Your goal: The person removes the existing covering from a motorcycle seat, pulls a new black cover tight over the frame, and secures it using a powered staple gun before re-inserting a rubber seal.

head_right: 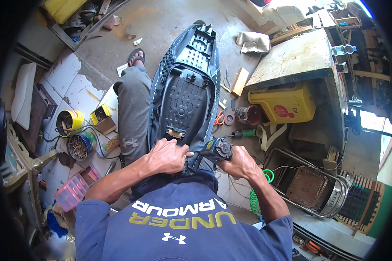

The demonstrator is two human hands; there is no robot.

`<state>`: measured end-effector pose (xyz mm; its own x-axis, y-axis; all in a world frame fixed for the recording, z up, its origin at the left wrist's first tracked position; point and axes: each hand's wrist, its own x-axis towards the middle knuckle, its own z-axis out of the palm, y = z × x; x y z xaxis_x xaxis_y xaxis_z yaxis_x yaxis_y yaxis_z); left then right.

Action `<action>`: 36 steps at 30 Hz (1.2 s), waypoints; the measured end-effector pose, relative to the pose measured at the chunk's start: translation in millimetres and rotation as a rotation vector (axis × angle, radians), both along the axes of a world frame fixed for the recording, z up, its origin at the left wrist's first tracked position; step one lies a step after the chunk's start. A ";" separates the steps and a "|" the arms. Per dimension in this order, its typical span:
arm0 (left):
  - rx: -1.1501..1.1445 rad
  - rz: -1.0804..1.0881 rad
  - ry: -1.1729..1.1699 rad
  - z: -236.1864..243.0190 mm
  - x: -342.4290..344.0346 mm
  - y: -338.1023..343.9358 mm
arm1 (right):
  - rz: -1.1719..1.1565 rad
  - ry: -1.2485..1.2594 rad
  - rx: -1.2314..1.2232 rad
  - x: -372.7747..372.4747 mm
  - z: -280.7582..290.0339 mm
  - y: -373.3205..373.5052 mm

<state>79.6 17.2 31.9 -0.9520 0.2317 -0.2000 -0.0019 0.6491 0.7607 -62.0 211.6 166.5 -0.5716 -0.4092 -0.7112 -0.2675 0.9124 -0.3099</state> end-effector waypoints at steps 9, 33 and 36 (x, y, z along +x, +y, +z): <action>-0.035 -0.015 -0.006 1.1 2.5 3.7 | 0.108 0.031 0.086 -4.8 -17.2 -3.6; 0.033 0.041 -0.103 7.8 -8.8 -6.2 | -0.265 0.136 -0.129 -26.4 -2.9 33.4; 0.097 0.050 -0.206 24.0 -15.0 -11.6 | -0.487 0.266 -0.144 -25.0 -5.9 65.1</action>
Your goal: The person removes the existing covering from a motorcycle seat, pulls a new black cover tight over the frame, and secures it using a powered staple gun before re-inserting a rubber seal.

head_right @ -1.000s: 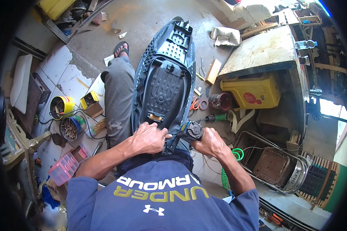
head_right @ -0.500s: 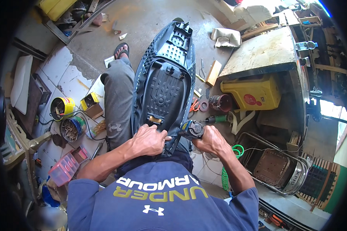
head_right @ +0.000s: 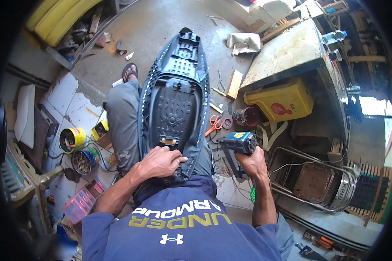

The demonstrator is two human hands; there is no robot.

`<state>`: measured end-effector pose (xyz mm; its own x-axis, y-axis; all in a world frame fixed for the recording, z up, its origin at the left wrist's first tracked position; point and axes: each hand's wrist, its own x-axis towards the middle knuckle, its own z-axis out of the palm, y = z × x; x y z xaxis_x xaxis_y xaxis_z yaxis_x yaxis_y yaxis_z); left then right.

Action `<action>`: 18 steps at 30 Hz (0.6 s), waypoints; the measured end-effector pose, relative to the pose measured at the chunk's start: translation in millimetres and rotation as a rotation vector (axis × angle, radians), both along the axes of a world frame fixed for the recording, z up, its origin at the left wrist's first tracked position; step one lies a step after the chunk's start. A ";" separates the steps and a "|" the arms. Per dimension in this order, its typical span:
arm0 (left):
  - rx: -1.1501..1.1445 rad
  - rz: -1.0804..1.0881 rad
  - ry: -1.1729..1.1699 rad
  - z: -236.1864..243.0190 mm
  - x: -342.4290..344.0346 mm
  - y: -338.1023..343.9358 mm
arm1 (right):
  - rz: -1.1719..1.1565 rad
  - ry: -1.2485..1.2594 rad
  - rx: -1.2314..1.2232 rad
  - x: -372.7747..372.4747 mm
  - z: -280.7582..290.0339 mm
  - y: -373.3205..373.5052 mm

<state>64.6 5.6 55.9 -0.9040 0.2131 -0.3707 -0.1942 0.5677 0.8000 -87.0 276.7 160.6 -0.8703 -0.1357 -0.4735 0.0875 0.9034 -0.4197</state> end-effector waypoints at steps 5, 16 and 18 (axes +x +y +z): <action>-0.100 0.070 0.437 38.6 -11.9 27.7 | -0.303 0.078 0.052 7.2 -17.3 55.7; 0.055 0.110 0.411 23.1 -67.6 191.4 | -0.711 -0.114 -0.686 34.7 -70.7 122.0; 0.117 0.080 -0.007 6.9 -70.8 209.1 | -0.860 -0.281 -1.064 33.6 -79.7 119.2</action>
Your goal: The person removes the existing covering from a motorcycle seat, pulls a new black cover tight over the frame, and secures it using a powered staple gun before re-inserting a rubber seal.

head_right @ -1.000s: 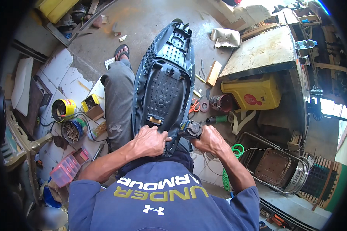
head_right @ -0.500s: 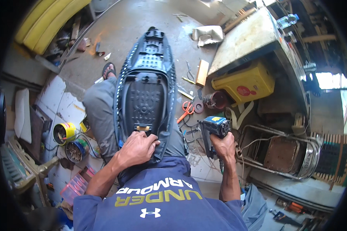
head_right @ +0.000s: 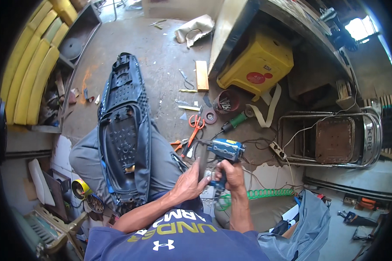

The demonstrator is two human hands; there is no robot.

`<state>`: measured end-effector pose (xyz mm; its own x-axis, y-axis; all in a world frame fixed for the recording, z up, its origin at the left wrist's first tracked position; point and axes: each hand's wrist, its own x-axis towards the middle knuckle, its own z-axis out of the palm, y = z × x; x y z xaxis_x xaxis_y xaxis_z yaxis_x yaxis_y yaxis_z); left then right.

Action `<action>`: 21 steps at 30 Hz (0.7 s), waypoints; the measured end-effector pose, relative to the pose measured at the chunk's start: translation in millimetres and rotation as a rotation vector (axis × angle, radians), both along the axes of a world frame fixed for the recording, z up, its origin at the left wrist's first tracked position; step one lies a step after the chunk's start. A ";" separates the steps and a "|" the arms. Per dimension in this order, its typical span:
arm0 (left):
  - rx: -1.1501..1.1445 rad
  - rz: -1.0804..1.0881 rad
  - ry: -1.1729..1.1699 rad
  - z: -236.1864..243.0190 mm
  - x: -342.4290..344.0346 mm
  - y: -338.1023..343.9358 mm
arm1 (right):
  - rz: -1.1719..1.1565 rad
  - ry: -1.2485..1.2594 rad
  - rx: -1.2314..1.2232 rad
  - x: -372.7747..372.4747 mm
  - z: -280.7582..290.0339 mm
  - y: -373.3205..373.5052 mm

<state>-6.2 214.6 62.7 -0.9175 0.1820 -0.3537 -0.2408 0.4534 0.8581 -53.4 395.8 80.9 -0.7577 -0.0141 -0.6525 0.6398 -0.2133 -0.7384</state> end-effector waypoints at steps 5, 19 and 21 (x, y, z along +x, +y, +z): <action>-0.117 0.120 -0.007 -23.3 -18.5 4.2 | -0.016 -0.067 -0.392 -24.4 -26.2 -11.1; -0.181 0.192 -0.334 11.6 -48.6 -64.0 | 0.432 -0.067 0.434 -231.7 -230.5 33.4; -0.154 0.171 -0.467 11.3 -57.0 -81.7 | 0.074 0.095 0.569 -283.6 -291.9 50.1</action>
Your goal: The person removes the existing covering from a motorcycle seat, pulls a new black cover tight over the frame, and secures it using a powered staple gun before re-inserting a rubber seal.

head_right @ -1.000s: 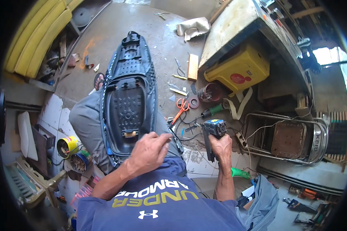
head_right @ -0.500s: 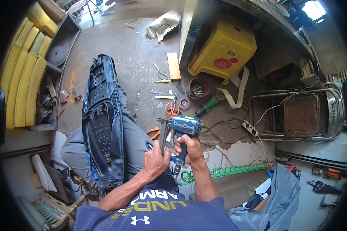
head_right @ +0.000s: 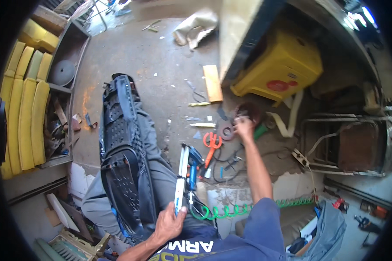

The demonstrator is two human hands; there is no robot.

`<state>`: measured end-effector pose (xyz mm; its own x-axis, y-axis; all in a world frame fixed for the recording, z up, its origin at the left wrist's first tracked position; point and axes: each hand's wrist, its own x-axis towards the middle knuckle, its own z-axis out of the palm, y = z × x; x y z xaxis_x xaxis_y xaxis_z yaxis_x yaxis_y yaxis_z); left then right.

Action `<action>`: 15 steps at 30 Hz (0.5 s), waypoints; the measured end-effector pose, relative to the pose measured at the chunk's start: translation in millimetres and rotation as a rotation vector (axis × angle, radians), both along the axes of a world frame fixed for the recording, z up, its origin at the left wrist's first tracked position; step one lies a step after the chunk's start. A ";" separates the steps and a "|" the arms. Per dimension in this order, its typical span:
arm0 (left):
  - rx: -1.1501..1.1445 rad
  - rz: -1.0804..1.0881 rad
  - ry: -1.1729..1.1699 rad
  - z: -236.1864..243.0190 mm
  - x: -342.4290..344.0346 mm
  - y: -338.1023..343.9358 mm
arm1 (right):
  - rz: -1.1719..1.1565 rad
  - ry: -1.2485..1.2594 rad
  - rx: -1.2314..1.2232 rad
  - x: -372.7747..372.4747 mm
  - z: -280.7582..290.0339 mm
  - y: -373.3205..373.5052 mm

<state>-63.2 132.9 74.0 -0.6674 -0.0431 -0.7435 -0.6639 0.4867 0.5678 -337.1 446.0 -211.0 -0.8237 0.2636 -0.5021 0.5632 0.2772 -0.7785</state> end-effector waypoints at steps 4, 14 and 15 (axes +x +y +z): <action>0.080 -0.049 -0.222 -5.9 -9.8 -20.4 | 0.203 -0.123 0.794 -80.7 -107.8 40.1; 0.274 0.115 -0.177 -21.5 -33.5 -15.8 | 0.319 -0.168 0.767 -102.8 -167.5 106.7; 0.247 0.113 -0.155 -22.4 -32.7 -15.1 | 0.200 -0.101 0.761 -101.6 -161.5 102.2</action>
<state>-95.8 117.8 51.6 -0.5466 0.0843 -0.8332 -0.7937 0.2652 0.5475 -438.7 548.2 -372.5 -0.8519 0.4161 -0.3181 0.5041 0.8163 -0.2821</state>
